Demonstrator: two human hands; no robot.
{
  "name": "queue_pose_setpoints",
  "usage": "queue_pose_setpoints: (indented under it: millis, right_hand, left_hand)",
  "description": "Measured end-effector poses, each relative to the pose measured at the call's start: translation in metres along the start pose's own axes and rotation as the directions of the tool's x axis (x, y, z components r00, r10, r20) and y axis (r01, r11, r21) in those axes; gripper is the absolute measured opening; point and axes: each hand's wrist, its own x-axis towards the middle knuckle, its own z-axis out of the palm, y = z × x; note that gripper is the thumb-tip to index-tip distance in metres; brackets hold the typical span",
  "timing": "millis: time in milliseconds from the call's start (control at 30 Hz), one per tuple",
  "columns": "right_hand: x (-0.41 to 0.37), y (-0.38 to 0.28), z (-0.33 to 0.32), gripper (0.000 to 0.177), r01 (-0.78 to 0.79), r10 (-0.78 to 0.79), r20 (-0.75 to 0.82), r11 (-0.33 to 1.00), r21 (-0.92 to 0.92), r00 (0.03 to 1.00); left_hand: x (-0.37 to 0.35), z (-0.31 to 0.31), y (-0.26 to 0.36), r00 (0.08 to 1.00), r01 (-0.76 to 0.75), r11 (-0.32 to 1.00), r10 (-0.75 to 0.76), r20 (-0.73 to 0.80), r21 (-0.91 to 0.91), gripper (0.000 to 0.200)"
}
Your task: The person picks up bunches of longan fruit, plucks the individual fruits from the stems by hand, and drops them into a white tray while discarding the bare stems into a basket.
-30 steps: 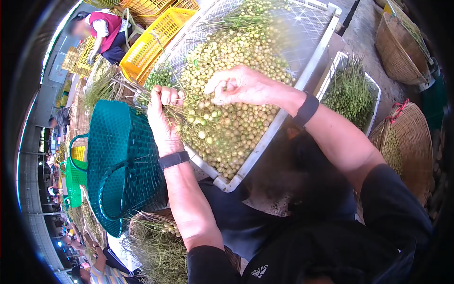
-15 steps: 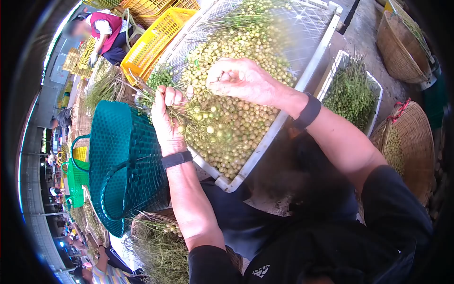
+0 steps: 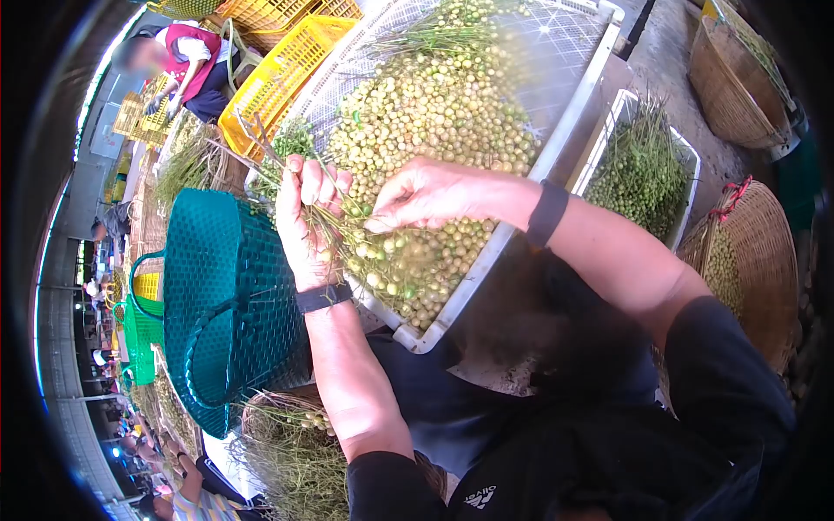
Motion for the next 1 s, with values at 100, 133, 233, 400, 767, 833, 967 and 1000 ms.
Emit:
queue_pose_setpoints:
  millis: [100,133,233,400,767,833,967,1000]
  right_hand:
    - [0.009,0.013,0.005,0.023,0.355,-0.402,-0.122,0.890,-0.287,0.908]
    - [0.004,0.006,0.004,0.023,0.355,-0.401,-0.122,0.890,-0.286,0.908]
    - [-0.016,-0.022,0.002,0.012,0.241,-0.235,-0.109,0.970,0.043,0.966]
    - [-0.014,-0.018,-0.012,0.017,0.297,-0.276,-0.110,0.854,0.428,0.955]
    - [0.000,0.001,0.010,0.024,0.190,-0.222,-0.104,0.947,-0.258,0.969]
    - [-0.003,-0.001,0.013,0.026,0.163,-0.194,-0.119,0.960,-0.228,0.974]
    - [-0.005,-0.004,0.010,0.024,0.117,-0.106,-0.144,0.991,0.065,0.984]
    - [-0.005,-0.003,0.008,0.023,0.101,-0.088,-0.105,0.986,0.134,0.991]
  left_hand:
    - [-0.001,0.006,0.000,0.997,0.002,0.999,0.001,-0.072,0.043,0.012]
    - [-0.001,0.003,0.001,0.997,0.002,0.999,0.001,-0.073,0.043,0.012]
    - [0.001,-0.003,0.006,0.999,0.016,0.997,-0.019,-0.044,-0.074,0.013]
    - [-0.002,0.001,0.008,1.000,0.002,0.989,-0.001,0.006,-0.148,0.013]
    - [-0.004,0.003,0.004,0.996,-0.007,0.995,0.016,-0.093,0.097,0.014]
    - [-0.006,0.003,0.005,0.974,-0.018,0.957,0.082,-0.211,0.288,0.017]
    - [0.001,-0.004,0.003,0.983,-0.042,0.986,0.069,-0.172,0.159,0.016]
    - [0.003,-0.011,0.004,0.998,-0.040,0.993,0.046,-0.048,0.108,0.016]
